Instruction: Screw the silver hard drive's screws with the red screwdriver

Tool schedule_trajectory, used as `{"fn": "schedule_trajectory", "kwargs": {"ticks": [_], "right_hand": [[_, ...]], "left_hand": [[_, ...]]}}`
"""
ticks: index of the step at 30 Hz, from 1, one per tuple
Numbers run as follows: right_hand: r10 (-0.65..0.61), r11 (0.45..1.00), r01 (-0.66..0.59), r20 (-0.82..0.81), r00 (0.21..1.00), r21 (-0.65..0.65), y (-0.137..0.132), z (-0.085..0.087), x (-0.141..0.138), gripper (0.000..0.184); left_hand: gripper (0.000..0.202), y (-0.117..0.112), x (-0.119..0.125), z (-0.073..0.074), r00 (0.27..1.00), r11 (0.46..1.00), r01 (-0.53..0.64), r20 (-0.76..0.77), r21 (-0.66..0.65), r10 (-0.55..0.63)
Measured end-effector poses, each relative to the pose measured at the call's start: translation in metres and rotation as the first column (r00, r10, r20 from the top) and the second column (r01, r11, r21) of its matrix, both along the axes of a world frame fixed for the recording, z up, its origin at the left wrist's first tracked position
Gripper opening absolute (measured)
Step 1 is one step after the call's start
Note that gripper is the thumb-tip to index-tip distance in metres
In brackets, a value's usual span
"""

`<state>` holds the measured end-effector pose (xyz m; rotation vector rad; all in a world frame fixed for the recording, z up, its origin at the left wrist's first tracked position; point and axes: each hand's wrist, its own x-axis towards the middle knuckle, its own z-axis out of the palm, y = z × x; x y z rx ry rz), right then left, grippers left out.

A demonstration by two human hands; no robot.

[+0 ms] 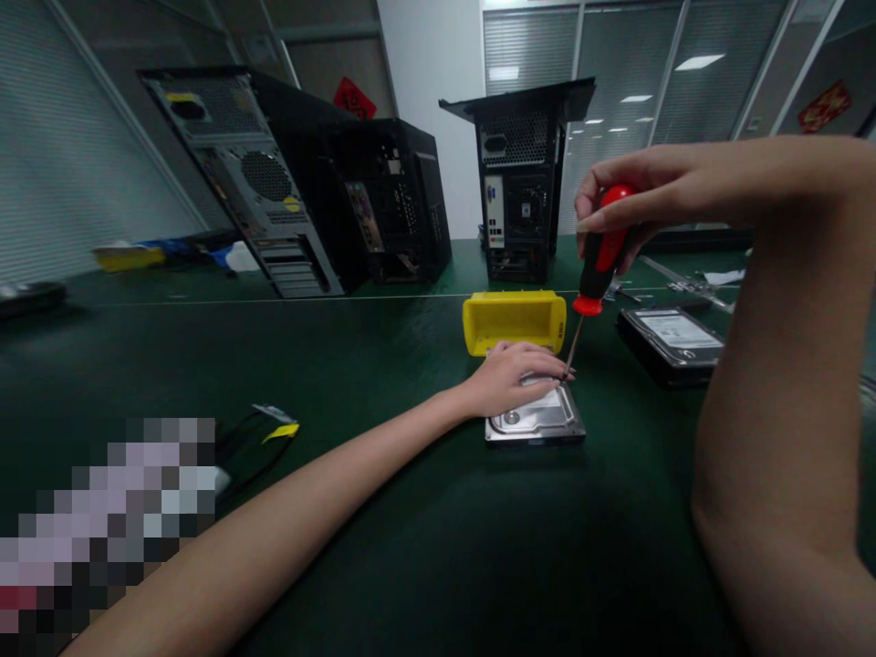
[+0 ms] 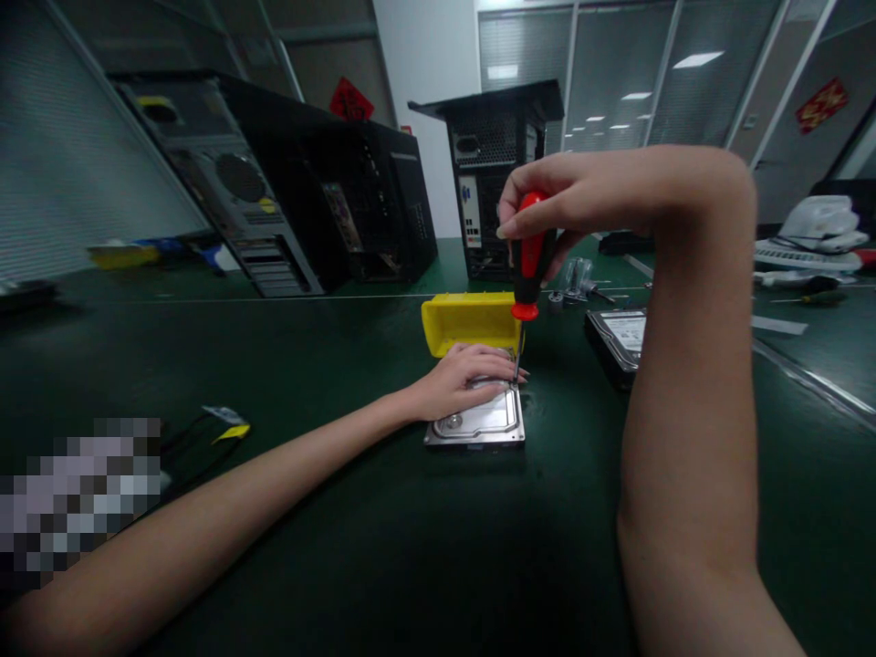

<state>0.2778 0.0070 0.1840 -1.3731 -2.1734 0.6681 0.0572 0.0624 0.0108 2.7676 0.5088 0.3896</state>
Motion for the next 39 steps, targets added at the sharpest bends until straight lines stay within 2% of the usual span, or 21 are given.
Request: {"fn": "schedule_trajectory", "kwargs": {"ticks": [6,13,16,20,29,34,39], "right_hand": [[0.114,0.992,-0.111,-0.045,0.992,0.054,0.000,-0.002,-0.007,0.023],[0.101,0.985,-0.117,0.128,0.987,0.123,0.011,0.001,-0.011,0.036],[0.163,0.968,-0.185,0.135,0.977,0.167,0.009,0.002,-0.011,0.034],[0.208,0.969,-0.218,0.096,0.973,0.115,0.005,0.001,-0.009,0.031],[0.248,0.961,-0.253,0.061,0.967,0.113,0.001,0.002,-0.015,0.031],[0.295,0.948,-0.297,0.027,0.955,0.115,0.004,0.001,-0.012,0.029],[0.243,0.962,-0.243,0.021,0.970,0.125,0.008,-0.003,-0.004,0.029]], "left_hand": [[0.029,0.000,0.000,-0.001,1.000,1.000,-0.016,0.009,0.007,0.016],[0.028,-0.002,0.001,0.000,1.000,1.000,-0.023,0.018,-0.006,0.023],[0.028,-0.001,0.001,0.000,1.000,1.000,-0.018,0.017,-0.018,0.018],[0.028,0.001,0.001,0.001,1.000,1.000,-0.002,0.011,-0.023,0.002],[0.029,0.005,0.002,0.002,0.997,0.996,0.075,0.024,-0.043,-0.074],[0.027,0.005,0.007,0.013,0.995,0.995,0.099,-0.027,-0.028,-0.100],[0.020,0.009,0.016,0.027,0.987,0.990,0.136,-0.094,0.034,-0.133]]}}
